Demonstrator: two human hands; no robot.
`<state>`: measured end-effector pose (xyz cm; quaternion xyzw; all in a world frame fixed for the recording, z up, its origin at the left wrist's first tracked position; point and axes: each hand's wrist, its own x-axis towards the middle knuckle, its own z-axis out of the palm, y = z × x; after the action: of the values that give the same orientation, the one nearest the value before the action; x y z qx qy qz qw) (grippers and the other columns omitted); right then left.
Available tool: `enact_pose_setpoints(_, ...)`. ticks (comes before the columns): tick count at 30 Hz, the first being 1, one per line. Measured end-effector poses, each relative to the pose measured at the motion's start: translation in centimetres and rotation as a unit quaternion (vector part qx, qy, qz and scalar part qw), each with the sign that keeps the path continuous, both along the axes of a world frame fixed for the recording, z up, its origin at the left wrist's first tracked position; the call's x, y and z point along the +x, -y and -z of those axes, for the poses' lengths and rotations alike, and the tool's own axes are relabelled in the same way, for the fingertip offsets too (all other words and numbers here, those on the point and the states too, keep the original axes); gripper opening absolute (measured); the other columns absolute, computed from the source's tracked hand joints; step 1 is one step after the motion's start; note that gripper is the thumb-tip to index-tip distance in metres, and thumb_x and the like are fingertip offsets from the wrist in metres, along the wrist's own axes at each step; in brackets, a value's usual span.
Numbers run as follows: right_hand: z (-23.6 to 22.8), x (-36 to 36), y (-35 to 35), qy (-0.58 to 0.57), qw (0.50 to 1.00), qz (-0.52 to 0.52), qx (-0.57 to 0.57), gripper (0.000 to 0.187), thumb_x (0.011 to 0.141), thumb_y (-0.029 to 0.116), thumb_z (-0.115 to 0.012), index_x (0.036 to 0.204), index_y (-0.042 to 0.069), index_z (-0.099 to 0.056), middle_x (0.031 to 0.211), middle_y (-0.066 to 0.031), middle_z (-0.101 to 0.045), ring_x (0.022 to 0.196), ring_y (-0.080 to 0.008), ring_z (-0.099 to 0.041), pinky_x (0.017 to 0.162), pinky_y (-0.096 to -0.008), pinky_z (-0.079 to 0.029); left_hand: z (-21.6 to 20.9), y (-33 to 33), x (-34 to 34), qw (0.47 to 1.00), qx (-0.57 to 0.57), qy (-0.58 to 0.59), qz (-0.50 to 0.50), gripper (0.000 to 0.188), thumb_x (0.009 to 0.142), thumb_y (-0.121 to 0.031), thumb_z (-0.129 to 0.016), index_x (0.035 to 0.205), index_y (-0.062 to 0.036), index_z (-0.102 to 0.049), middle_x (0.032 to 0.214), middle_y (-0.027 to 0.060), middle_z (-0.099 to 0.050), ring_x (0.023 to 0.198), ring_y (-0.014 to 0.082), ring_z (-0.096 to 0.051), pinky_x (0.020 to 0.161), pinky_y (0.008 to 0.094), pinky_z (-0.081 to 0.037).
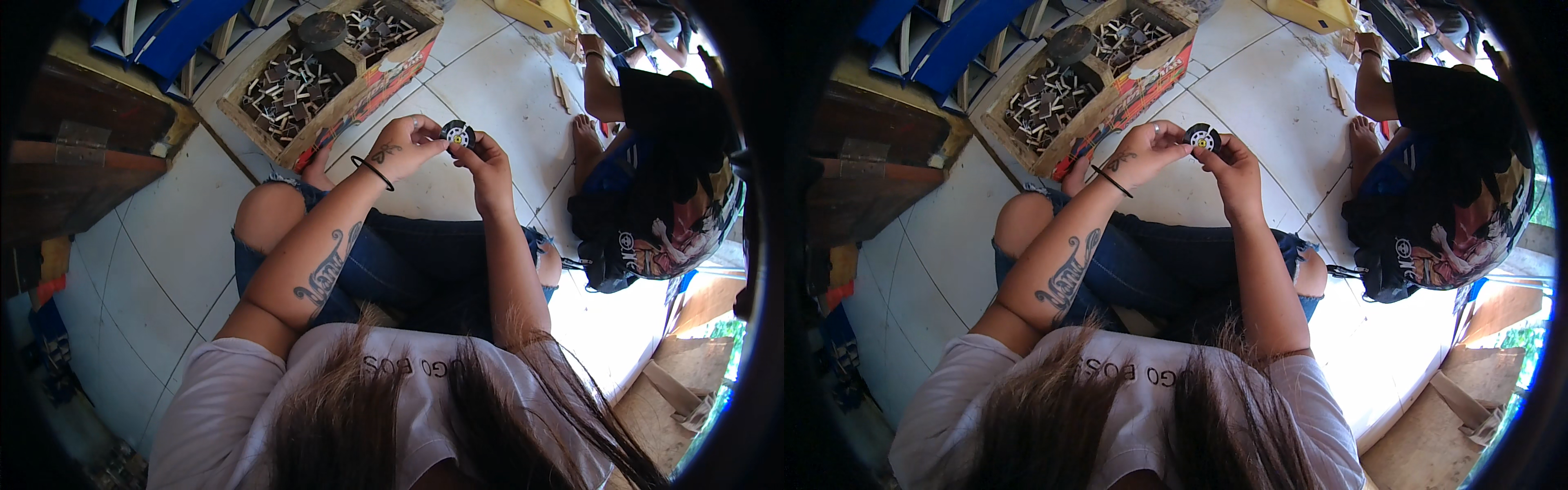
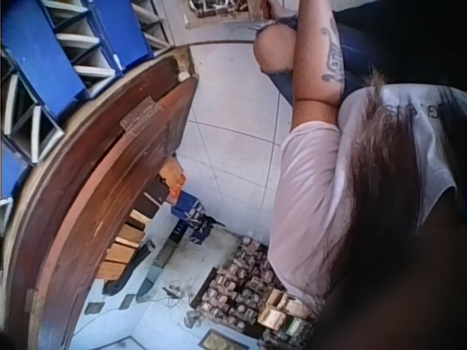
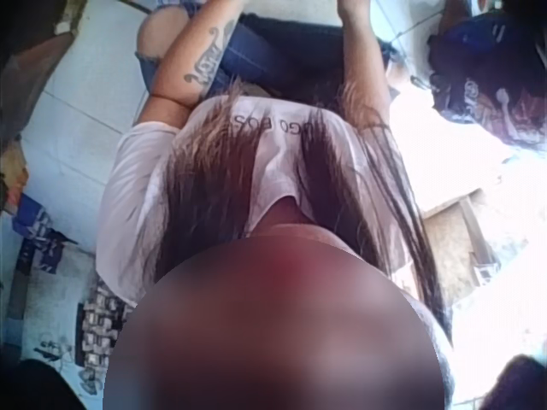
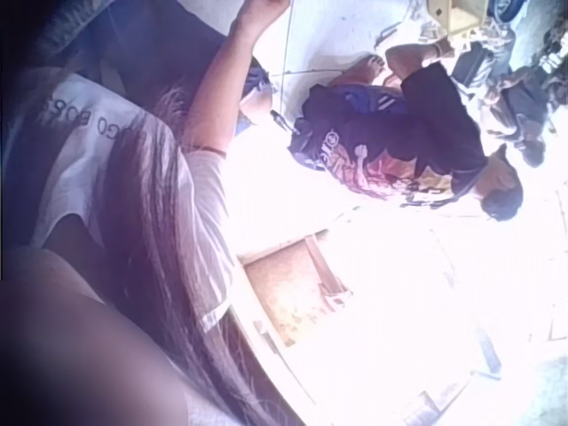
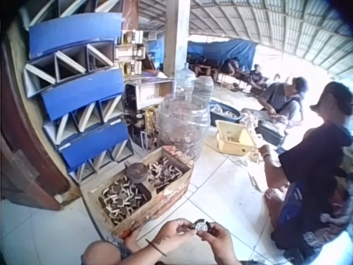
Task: The person sits on the floor and repeatedly picks up small metal hardware pieces from a cardboard box. They manipulate the pieces with both hands, appearing to assemble or inspect them, then place them back into the box.
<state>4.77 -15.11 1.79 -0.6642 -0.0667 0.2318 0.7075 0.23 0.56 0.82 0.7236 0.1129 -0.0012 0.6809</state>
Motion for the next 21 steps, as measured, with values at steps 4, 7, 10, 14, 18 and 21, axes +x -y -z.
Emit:
enact_pose_setpoints(4, -0.1, -0.1, 0.0, -0.015, 1.000, 0.010, 0.017, 0.014, 0.075, 0.008, -0.069, 0.085, 0.003, -0.061, 0.076, -0.0017, -0.061, 0.069, -0.0081, -0.053, 0.062, -0.0221, -0.041, 0.2, -0.1, 0.2, 1.000, -0.011, -0.013, 0.007, 0.017, 0.079, -0.015, -0.066, 0.086, -0.0005, -0.063, 0.072, 0.0046, -0.064, 0.064, 0.0083, -0.057, 0.060, 0.0236, -0.045)
enact_pose_setpoints(7, -0.1, 0.0, 0.1, -0.006, 1.000, -0.002, -0.012, 0.011, 0.075, 0.008, -0.069, 0.083, 0.003, -0.061, 0.075, -0.0015, -0.061, 0.069, -0.0081, -0.053, 0.063, -0.0223, -0.042, 0.5, 0.0, 0.4, 0.999, -0.039, -0.012, -0.001, 0.016, 0.080, -0.015, -0.065, 0.086, -0.0007, -0.063, 0.074, 0.0054, -0.065, 0.065, 0.0079, -0.057, 0.060, 0.0225, -0.045)
enact_pose_setpoints(10, 0.1, 0.1, 0.0, -0.006, 1.000, -0.004, 0.024, 0.010, 0.075, 0.007, -0.069, 0.081, 0.004, -0.062, 0.074, -0.0013, -0.061, 0.069, -0.0082, -0.053, 0.063, -0.0220, -0.042, 0.9, 0.2, 0.4, 0.996, -0.088, -0.012, -0.029, 0.017, 0.081, -0.015, -0.065, 0.088, -0.0007, -0.063, 0.078, 0.0065, -0.065, 0.069, 0.0080, -0.058, 0.062, 0.0215, -0.045)
enact_pose_setpoints(14, 0.0, 0.2, -0.1, -0.025, 0.999, 0.002, 0.031, 0.012, 0.075, 0.006, -0.069, 0.084, 0.004, -0.061, 0.078, -0.0013, -0.061, 0.071, -0.0087, -0.054, 0.063, -0.0220, -0.043, 1.1, 0.3, 0.5, 0.990, -0.136, -0.015, -0.032, 0.017, 0.080, -0.016, -0.066, 0.089, -0.0008, -0.062, 0.081, 0.0079, -0.065, 0.074, 0.0089, -0.059, 0.065, 0.0211, -0.045)
enact_pose_setpoints(18, -0.8, -0.2, -0.7, 0.138, 0.985, 0.065, -0.081, 0.022, 0.070, 0.006, -0.072, 0.088, 0.004, -0.060, 0.091, -0.0038, -0.060, 0.077, -0.0133, -0.055, 0.066, -0.0249, -0.044, 0.8, 0.2, 0.4, 0.995, -0.099, -0.004, -0.022, 0.015, 0.081, -0.014, -0.064, 0.088, -0.0010, -0.063, 0.079, 0.0062, -0.065, 0.072, 0.0084, -0.059, 0.064, 0.0215, -0.045)
enact_pose_setpoints(21, -1.6, -0.2, -0.5, 0.378, 0.899, 0.073, -0.209, 0.028, 0.064, 0.005, -0.074, 0.088, 0.006, -0.060, 0.095, -0.0065, -0.058, 0.083, -0.0198, -0.055, 0.072, -0.0304, -0.044, 0.2, 0.1, 0.4, 1.000, -0.023, -0.017, -0.007, 0.014, 0.082, -0.014, -0.063, 0.087, -0.0008, -0.063, 0.077, 0.0049, -0.065, 0.070, 0.0078, -0.059, 0.063, 0.0217, -0.045)
